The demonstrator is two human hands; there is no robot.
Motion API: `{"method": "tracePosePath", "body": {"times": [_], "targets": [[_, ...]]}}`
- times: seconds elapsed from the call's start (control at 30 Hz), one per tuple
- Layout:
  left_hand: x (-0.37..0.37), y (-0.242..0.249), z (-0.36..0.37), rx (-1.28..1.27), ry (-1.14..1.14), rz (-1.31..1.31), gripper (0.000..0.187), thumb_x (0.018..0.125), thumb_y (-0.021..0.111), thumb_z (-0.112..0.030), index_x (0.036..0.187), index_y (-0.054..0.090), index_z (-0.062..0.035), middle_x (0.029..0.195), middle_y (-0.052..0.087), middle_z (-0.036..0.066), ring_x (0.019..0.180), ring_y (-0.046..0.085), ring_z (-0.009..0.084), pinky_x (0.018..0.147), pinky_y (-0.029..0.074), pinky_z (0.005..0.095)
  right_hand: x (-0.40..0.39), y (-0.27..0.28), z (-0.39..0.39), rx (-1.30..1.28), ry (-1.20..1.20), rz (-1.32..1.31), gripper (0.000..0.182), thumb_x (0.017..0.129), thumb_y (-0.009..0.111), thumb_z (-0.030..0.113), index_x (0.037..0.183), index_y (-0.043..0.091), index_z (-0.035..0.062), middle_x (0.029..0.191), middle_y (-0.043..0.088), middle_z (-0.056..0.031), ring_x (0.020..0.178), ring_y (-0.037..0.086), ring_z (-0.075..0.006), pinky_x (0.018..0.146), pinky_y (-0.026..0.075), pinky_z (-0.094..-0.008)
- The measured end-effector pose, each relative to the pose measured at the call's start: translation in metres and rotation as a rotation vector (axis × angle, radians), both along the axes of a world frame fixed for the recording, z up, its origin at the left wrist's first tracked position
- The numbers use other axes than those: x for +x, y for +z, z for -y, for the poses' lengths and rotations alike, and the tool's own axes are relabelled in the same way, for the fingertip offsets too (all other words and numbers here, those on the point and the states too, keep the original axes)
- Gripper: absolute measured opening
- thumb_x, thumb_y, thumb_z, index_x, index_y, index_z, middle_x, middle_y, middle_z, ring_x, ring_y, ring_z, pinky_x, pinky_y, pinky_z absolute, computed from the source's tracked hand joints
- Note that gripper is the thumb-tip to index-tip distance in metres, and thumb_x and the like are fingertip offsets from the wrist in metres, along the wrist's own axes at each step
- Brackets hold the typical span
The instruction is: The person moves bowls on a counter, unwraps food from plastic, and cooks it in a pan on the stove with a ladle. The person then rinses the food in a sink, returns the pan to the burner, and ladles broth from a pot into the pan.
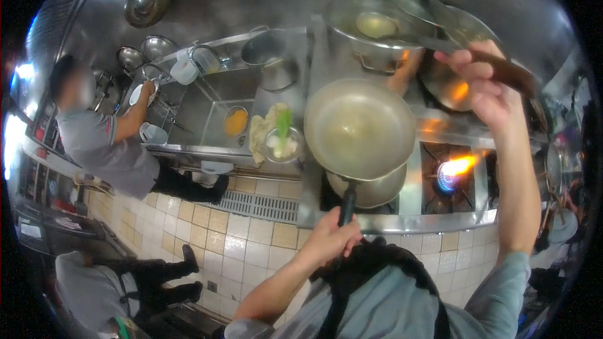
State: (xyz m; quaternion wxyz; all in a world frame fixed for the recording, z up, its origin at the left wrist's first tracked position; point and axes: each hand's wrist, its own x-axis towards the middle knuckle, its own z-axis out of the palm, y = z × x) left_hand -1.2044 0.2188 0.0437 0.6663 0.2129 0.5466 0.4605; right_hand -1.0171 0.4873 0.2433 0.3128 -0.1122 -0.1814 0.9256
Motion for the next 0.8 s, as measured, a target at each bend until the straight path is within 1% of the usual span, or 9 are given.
{"method": "tracePosePath", "body": {"times": [0.17, 0.33, 0.4, 0.5, 0.57, 0.67, 0.7, 0.73, 0.8], "targets": [[0.014, 0.000, -0.001, -0.013, 0.005, 0.012, 0.019, 0.089, 0.059, -0.010, 0.102, 0.047, -0.0036, 0.075, 0.058, 0.011, 0.049, 0.050, 0.0120, 0.042, 0.042, 0.0270, 0.039, 0.017, 0.039, 0.009, 0.072, 0.004, 0.057, 0.098, 0.039, 0.019, 0.133, 0.016, -0.0213, 0.092, 0.052, -0.0202, 0.054, 0.054, -0.0190, 0.032, 0.043, -0.0252], [0.026, 0.009, -0.004, -0.001, 0.023, 0.017, 0.019, 0.088, 0.060, -0.009, 0.102, 0.047, -0.0037, 0.073, 0.058, 0.010, 0.048, 0.049, 0.0112, 0.042, 0.042, 0.0265, 0.085, 0.026, 0.073, 0.130, 0.144, 0.018, 0.061, 0.099, 0.032, 0.022, 0.139, 0.010, -0.0180, 0.094, 0.053, -0.0188, 0.049, 0.057, -0.0230, 0.028, 0.041, -0.0307], [0.030, 0.010, -0.005, 0.027, 0.001, -0.018, 0.018, 0.088, 0.060, -0.010, 0.100, 0.048, -0.0032, 0.073, 0.057, 0.009, 0.048, 0.049, 0.0105, 0.041, 0.041, 0.0257, 0.104, 0.027, 0.088, -0.030, 0.139, -0.020, 0.067, 0.098, 0.036, 0.024, 0.146, 0.001, -0.0086, 0.099, 0.053, -0.0196, 0.050, 0.054, -0.0292, 0.045, 0.053, -0.0431], [0.035, 0.009, -0.006, 0.046, -0.029, -0.046, 0.016, 0.087, 0.059, -0.011, 0.097, 0.048, -0.0028, 0.071, 0.057, 0.007, 0.048, 0.049, 0.0099, 0.041, 0.039, 0.0244, 0.110, 0.022, 0.107, 0.027, 0.229, 0.035, 0.065, 0.098, 0.037, 0.023, 0.146, 0.007, -0.0083, 0.090, 0.054, -0.0159, 0.047, 0.051, -0.0231, 0.041, 0.047, -0.0369], [0.039, 0.012, -0.005, 0.060, 0.040, -0.044, 0.016, 0.087, 0.059, -0.011, 0.095, 0.048, -0.0028, 0.070, 0.056, 0.006, 0.047, 0.048, 0.0098, 0.041, 0.039, 0.0242, 0.103, 0.012, 0.120, 0.342, 0.168, 0.426, 0.065, 0.091, 0.048, 0.038, 0.133, 0.028, -0.0079, 0.078, 0.051, -0.0066, 0.049, 0.048, -0.0136, 0.044, 0.041, -0.0282], [0.038, 0.023, -0.005, 0.096, 0.017, -0.034, 0.015, 0.087, 0.058, -0.013, 0.093, 0.048, -0.0027, 0.067, 0.056, 0.005, 0.046, 0.048, 0.0097, 0.041, 0.038, 0.0240, 0.113, 0.006, 0.142, 0.859, -0.104, 1.015, 0.075, 0.082, 0.065, 0.059, 0.114, 0.059, -0.0074, 0.060, 0.046, 0.0073, 0.053, 0.043, 0.0006, 0.048, 0.031, -0.0152], [0.039, 0.026, -0.006, 0.097, -0.004, -0.040, 0.015, 0.088, 0.057, -0.014, 0.093, 0.048, -0.0026, 0.066, 0.055, 0.005, 0.046, 0.048, 0.0097, 0.041, 0.038, 0.0240, 0.106, 0.008, 0.154, 0.764, -0.149, 0.957, 0.078, 0.076, 0.072, 0.056, 0.113, 0.056, -0.0106, 0.062, 0.051, 0.0045, 0.053, 0.048, -0.0003, 0.046, 0.034, -0.0127], [0.040, 0.028, -0.006, 0.100, 0.000, -0.040, 0.015, 0.088, 0.057, -0.014, 0.093, 0.048, -0.0026, 0.066, 0.055, 0.005, 0.046, 0.048, 0.0097, 0.041, 0.038, 0.0240, 0.117, -0.008, 0.141, 0.751, -0.046, 0.835, 0.074, 0.075, 0.074, 0.045, 0.115, 0.053, -0.0139, 0.064, 0.056, 0.0002, 0.046, 0.050, -0.0034, 0.038, 0.038, -0.0153], [0.042, 0.030, -0.004, 0.080, 0.008, -0.067, 0.015, 0.088, 0.056, -0.013, 0.093, 0.047, -0.0022, 0.067, 0.056, 0.005, 0.046, 0.048, 0.0101, 0.041, 0.038, 0.0246, 0.117, -0.004, 0.152, 0.692, 0.031, 0.857, 0.071, 0.074, 0.073, 0.035, 0.118, 0.050, -0.0160, 0.066, 0.060, -0.0042, 0.037, 0.048, -0.0070, 0.029, 0.039, -0.0194]]}}
